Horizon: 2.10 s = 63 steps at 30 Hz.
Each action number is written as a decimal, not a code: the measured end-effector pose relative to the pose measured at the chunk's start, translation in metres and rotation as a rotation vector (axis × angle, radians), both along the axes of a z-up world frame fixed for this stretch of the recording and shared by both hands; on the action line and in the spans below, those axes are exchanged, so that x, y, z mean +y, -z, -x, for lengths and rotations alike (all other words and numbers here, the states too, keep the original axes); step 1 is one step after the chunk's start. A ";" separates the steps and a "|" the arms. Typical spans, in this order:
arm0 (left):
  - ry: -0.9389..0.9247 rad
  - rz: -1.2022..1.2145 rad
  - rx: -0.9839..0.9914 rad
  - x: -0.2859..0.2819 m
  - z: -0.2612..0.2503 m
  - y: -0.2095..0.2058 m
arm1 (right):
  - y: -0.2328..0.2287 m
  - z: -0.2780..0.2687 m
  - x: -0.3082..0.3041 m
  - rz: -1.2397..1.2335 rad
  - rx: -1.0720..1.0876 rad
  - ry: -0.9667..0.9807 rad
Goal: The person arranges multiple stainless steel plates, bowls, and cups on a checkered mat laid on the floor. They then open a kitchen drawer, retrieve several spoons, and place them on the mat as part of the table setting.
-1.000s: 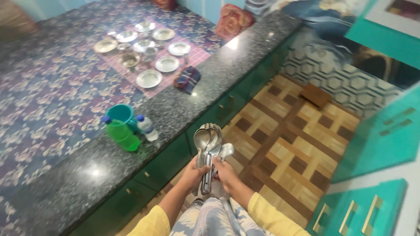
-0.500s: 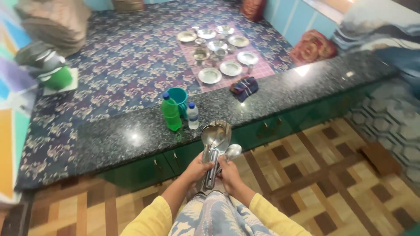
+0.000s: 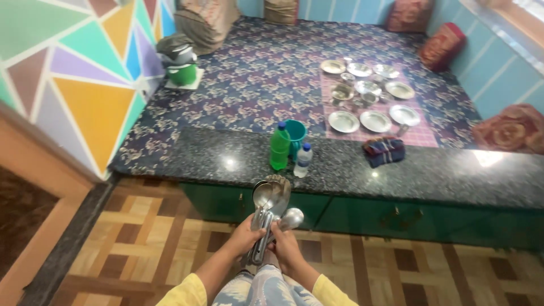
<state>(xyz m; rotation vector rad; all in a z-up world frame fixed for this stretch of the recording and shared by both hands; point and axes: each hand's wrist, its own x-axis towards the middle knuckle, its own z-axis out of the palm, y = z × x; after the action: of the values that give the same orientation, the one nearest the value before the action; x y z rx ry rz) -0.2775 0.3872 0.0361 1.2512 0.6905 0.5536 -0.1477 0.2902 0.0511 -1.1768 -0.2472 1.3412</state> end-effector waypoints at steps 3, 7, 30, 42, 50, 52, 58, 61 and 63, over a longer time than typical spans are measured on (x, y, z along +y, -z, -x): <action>-0.089 0.047 0.021 -0.002 0.028 -0.002 | -0.001 0.019 0.009 0.015 -0.032 -0.106; -0.144 0.049 -0.063 0.005 0.066 -0.011 | -0.009 0.047 0.031 0.032 -0.058 -0.193; -0.347 0.117 -0.019 0.193 0.328 -0.036 | -0.013 0.313 0.251 0.079 0.185 -0.224; -0.401 -0.010 0.126 0.361 0.341 -0.010 | 0.002 0.330 0.417 0.087 0.216 -0.201; -0.360 0.096 0.077 0.485 0.343 -0.048 | -0.014 0.334 0.547 0.129 0.297 -0.157; -0.346 0.050 0.121 0.513 0.343 -0.048 | -0.018 0.336 0.571 0.128 0.283 -0.144; -0.257 0.083 0.058 0.590 0.346 -0.028 | 0.014 0.341 0.639 0.138 0.259 -0.048; -0.209 0.155 0.077 0.638 0.353 -0.027 | 0.027 0.351 0.680 0.142 0.259 0.016; -0.142 0.147 0.091 0.677 0.361 -0.029 | 0.030 0.360 0.713 0.112 0.269 0.069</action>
<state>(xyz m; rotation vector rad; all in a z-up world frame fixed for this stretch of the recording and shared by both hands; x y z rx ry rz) -0.6382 1.0643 0.0651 1.1006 0.8861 0.5549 -0.5076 1.0036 0.0213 -1.0727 0.0625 1.4488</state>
